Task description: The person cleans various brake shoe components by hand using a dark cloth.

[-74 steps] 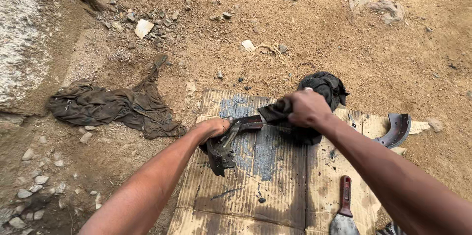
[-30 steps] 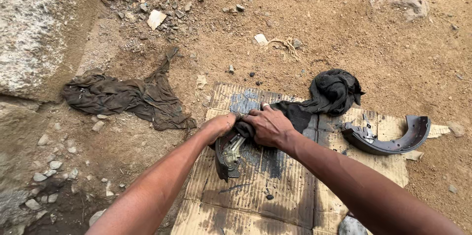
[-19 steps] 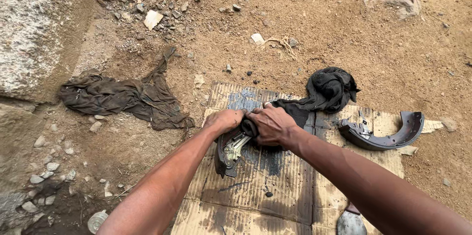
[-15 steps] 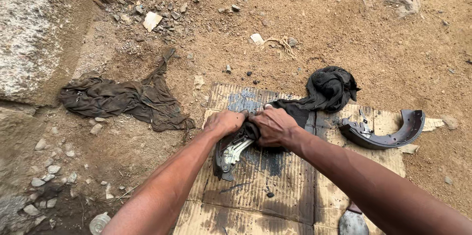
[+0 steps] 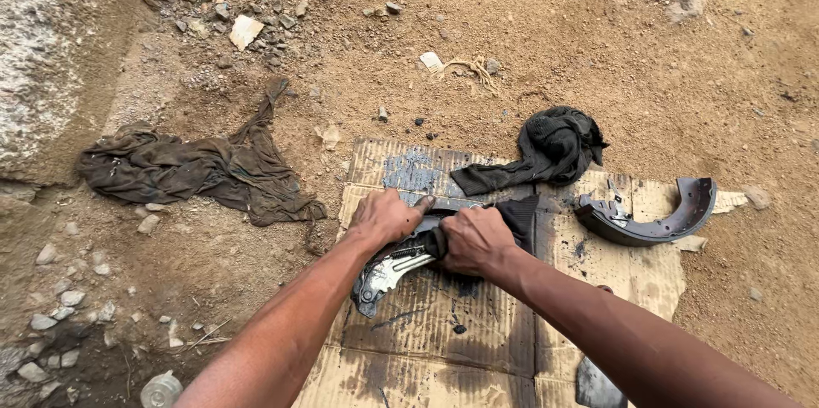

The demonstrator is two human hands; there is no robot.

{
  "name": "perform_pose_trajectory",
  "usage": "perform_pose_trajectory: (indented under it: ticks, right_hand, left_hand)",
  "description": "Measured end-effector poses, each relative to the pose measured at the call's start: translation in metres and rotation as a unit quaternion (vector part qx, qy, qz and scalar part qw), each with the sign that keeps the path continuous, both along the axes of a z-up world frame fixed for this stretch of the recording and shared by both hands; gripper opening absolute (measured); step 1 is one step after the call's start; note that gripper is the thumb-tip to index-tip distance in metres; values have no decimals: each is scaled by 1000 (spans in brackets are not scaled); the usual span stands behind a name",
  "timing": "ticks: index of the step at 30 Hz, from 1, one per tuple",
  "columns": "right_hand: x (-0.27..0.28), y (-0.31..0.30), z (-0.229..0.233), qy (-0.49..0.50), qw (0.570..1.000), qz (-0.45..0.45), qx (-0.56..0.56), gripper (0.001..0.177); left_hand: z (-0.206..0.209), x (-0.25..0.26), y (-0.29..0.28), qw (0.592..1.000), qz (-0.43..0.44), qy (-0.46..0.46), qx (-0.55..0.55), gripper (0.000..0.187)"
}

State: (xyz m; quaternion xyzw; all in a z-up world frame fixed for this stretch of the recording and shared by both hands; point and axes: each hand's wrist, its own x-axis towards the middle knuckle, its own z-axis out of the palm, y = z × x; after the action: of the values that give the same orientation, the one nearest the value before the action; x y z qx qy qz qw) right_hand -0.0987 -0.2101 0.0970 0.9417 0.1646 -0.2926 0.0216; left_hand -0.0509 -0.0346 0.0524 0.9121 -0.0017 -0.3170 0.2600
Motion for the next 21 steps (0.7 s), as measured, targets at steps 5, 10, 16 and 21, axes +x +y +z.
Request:
perform_pose_trajectory:
  ticks: [5,10,16,21]
  right_hand:
    - [-1,3,-7,-24,1000,16,-3,27]
    - [-5,4,-14,-36,999,31,-5,27]
    - [11,5,-31,-57,994,83,-32,33]
    - [31,2,-36,-102,987,125,-26,24]
  left_hand:
    - [12,-7,1,1000,30,-6,4,66]
    - [6,-12,5,999,36,-11,-2,67]
    - [-38,1,16,998,19,-59,-30,73]
    - [-40,15,18,997,25,-45,-48,75]
